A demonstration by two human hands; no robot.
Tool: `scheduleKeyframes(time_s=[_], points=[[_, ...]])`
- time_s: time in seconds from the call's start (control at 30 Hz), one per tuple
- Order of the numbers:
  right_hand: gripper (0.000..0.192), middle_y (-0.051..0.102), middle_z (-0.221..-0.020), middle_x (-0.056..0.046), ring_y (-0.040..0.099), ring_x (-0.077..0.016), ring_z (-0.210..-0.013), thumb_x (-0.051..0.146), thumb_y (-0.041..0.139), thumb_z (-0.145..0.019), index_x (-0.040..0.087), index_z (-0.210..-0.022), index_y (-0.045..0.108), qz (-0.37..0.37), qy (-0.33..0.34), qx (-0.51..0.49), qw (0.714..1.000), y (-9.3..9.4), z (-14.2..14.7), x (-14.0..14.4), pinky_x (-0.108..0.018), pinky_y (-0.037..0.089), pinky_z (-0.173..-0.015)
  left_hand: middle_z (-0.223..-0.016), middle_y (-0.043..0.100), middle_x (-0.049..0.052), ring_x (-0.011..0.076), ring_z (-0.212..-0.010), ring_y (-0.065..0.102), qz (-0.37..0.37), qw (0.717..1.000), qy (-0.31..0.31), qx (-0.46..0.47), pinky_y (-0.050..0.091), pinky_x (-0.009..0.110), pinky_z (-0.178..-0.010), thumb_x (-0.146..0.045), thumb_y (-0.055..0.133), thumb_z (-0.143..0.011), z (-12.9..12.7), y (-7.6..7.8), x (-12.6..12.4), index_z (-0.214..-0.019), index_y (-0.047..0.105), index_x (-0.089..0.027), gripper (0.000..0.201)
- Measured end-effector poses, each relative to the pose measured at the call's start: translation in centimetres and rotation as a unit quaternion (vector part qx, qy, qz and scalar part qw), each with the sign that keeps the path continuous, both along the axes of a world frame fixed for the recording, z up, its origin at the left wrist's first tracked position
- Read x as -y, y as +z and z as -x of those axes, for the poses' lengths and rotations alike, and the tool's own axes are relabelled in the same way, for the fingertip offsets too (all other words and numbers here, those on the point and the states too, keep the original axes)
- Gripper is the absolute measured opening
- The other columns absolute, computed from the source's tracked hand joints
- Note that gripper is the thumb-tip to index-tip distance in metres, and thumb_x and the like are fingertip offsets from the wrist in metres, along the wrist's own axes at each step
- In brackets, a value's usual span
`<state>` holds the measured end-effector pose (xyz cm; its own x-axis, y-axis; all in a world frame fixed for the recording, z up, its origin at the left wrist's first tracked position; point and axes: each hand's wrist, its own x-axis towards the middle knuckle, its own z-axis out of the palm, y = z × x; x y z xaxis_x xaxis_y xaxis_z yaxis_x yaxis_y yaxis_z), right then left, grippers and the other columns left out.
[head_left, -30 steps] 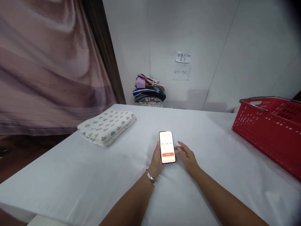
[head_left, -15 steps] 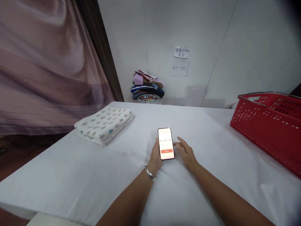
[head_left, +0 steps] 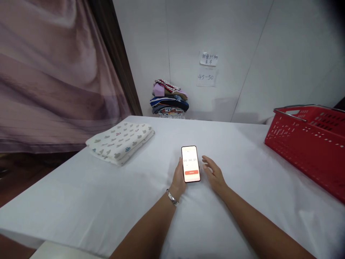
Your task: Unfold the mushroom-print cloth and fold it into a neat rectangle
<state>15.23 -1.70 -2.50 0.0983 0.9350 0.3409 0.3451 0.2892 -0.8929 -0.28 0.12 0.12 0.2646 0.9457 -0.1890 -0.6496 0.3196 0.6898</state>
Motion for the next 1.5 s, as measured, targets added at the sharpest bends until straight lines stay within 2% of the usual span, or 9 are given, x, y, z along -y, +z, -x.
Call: scheduleKeyframes(time_s=[0.27,0.43,0.5,0.7,0.93,1.2,1.33,1.5], points=[[0.038,0.037,-0.141,-0.004,0.035,-0.0233,-0.128,0.034,0.044,-0.09,0.03,-0.128,0.047,-0.101,-0.014,0.076,0.992,1.1,-0.5,0.5,-0.045,0.039,-0.099,-0.103,0.066,0.009,0.026,-0.093,0.062,0.002,1.0,-0.025,0.009,0.046,0.039,-0.086,-0.059,0.048,-0.08,0.1,0.0,0.3,-0.112,0.06,-0.017,0.054],[0.042,0.037,-0.14,-0.004,0.031,-0.0232,-0.13,0.023,0.047,-0.088,0.031,-0.129,0.045,-0.212,0.008,0.136,0.968,2.1,-0.7,0.7,-0.048,0.032,-0.104,-0.11,0.064,0.008,0.0247,-0.102,0.058,-0.029,0.999,-0.012,-0.009,0.041,0.036,-0.092,-0.058,0.046,-0.081,-0.2,0.0,0.6,-0.11,0.061,-0.018,0.052],[0.044,0.037,-0.14,-0.004,0.03,-0.0239,-0.131,0.021,0.048,-0.087,0.03,-0.129,0.044,-0.234,0.009,0.152,0.96,2.3,-0.8,0.7,-0.05,0.031,-0.105,-0.111,0.063,0.008,0.0243,-0.104,0.057,-0.034,0.999,-0.016,-0.015,0.04,0.035,-0.093,-0.057,0.046,-0.082,-0.3,0.0,0.7,-0.111,0.061,-0.018,0.051],[0.042,0.039,-0.139,-0.004,0.029,-0.0271,-0.131,0.024,0.048,-0.086,0.029,-0.127,0.046,-0.241,-0.018,0.176,0.954,2.9,-1.3,0.7,-0.053,0.032,-0.103,-0.114,0.062,0.007,0.025,-0.107,0.055,-0.036,0.999,-0.029,-0.025,0.04,0.036,-0.093,-0.057,0.045,-0.083,-0.5,0.3,1.1,-0.113,0.06,-0.019,0.051],[0.028,0.03,-0.145,0.002,0.021,-0.0294,-0.134,0.029,0.048,-0.085,0.03,-0.11,0.062,-0.231,-0.026,0.213,0.949,3.6,-2.4,0.5,-0.055,0.025,-0.105,-0.11,0.064,0.009,0.0269,-0.104,0.057,-0.043,0.997,-0.065,-0.029,0.042,0.038,-0.091,-0.057,0.043,-0.084,-0.7,0.9,1.9,-0.114,0.06,-0.016,0.054],[0.024,0.017,-0.149,0.007,0.011,-0.029,-0.136,0.033,0.048,-0.087,0.031,-0.101,0.066,-0.218,0.019,0.258,0.941,4.2,-2.6,0.5,-0.057,0.013,-0.107,-0.112,0.064,0.008,0.0255,-0.11,0.054,-0.039,0.996,-0.071,-0.027,0.038,0.036,-0.096,-0.054,0.043,-0.085,-1.2,1.2,2.7,-0.115,0.059,-0.016,0.051],[0.023,0.02,-0.148,0.005,0.012,-0.0289,-0.136,0.034,0.05,-0.085,0.031,-0.102,0.066,-0.207,0.031,0.264,0.942,4.0,-2.6,0.5,-0.057,0.013,-0.106,-0.112,0.064,0.009,0.0261,-0.11,0.054,-0.036,0.996,-0.076,-0.021,0.038,0.038,-0.096,-0.055,0.043,-0.085,-1.4,1.2,2.9,-0.117,0.058,-0.017,0.052],[0.027,0.026,-0.147,0.002,0.015,-0.0284,-0.136,0.034,0.047,-0.087,0.028,-0.109,0.062,-0.214,0.002,0.2,0.956,3.9,-2.7,0.4,-0.056,0.022,-0.105,-0.107,0.066,0.008,0.0261,-0.105,0.057,-0.04,0.997,-0.059,-0.037,0.041,0.037,-0.093,-0.054,0.045,-0.084,-1.0,2.0,2.9,-0.111,0.061,-0.016,0.049]])
